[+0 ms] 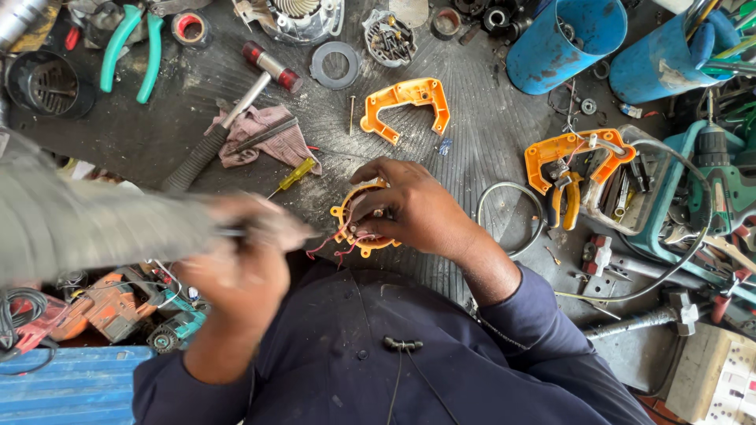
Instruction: The person disassembles an angle grinder at a cluttered workbench. They pull the power cord aside, use a mallet to tap the motor housing apart, remove the armature and stator, use a screwdriver on the housing, wipe parts with a rag, and tap the housing again with the mallet.
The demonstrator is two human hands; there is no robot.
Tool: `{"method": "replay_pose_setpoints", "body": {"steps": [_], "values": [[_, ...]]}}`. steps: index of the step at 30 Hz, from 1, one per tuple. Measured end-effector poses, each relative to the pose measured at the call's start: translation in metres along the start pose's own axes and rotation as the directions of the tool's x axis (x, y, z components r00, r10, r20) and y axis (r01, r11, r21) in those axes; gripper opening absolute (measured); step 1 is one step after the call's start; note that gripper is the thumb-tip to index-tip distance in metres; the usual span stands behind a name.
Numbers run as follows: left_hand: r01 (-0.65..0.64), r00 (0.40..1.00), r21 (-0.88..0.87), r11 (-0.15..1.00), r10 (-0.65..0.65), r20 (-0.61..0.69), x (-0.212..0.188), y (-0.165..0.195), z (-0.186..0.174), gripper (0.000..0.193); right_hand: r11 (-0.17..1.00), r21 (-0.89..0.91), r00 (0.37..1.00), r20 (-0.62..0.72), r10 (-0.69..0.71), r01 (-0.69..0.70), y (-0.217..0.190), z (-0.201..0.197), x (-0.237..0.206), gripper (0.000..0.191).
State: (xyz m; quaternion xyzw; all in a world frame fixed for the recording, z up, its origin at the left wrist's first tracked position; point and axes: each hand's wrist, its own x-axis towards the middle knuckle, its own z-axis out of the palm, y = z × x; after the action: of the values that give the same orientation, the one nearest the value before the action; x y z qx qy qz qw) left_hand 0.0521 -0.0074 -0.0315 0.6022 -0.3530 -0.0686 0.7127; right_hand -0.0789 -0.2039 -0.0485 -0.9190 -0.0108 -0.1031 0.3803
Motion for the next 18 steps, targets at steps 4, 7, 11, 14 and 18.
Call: {"method": "replay_pose_setpoints", "body": {"steps": [4, 7, 11, 14, 18], "values": [[0.245, 0.948, 0.145, 0.959, -0.206, -0.242, 0.043, -0.061, -0.043, 0.010, 0.999, 0.034, 1.000, -0.004, 0.016, -0.016, 0.001, -0.001, 0.000, 0.017], [0.051, 0.999, 0.663, 0.747, -0.041, -0.030, 0.060, -0.113, -0.090, 0.017, 1.000, 0.017, 1.000, -0.019, -0.007, 0.007, 0.002, -0.003, 0.000, 0.017], [0.013, 0.998, 0.824, 0.566, -0.057, 0.023, 0.062, -0.150, -0.115, 0.015, 1.000, 0.011, 1.000, 0.000, -0.005, 0.005, 0.001, -0.006, 0.001, 0.020], [-0.166, 0.984, 0.899, 0.405, 0.125, 0.125, 0.062, -0.153, -0.097, 0.028, 1.000, 0.008, 1.000, -0.006, -0.019, 0.019, -0.001, -0.006, 0.006, 0.018], [-0.365, 0.930, 0.815, 0.450, 0.144, 0.337, 0.062, -0.144, -0.035, 0.035, 0.998, 0.027, 0.998, -0.018, -0.064, 0.065, 0.001, -0.006, 0.012, 0.018]]}}
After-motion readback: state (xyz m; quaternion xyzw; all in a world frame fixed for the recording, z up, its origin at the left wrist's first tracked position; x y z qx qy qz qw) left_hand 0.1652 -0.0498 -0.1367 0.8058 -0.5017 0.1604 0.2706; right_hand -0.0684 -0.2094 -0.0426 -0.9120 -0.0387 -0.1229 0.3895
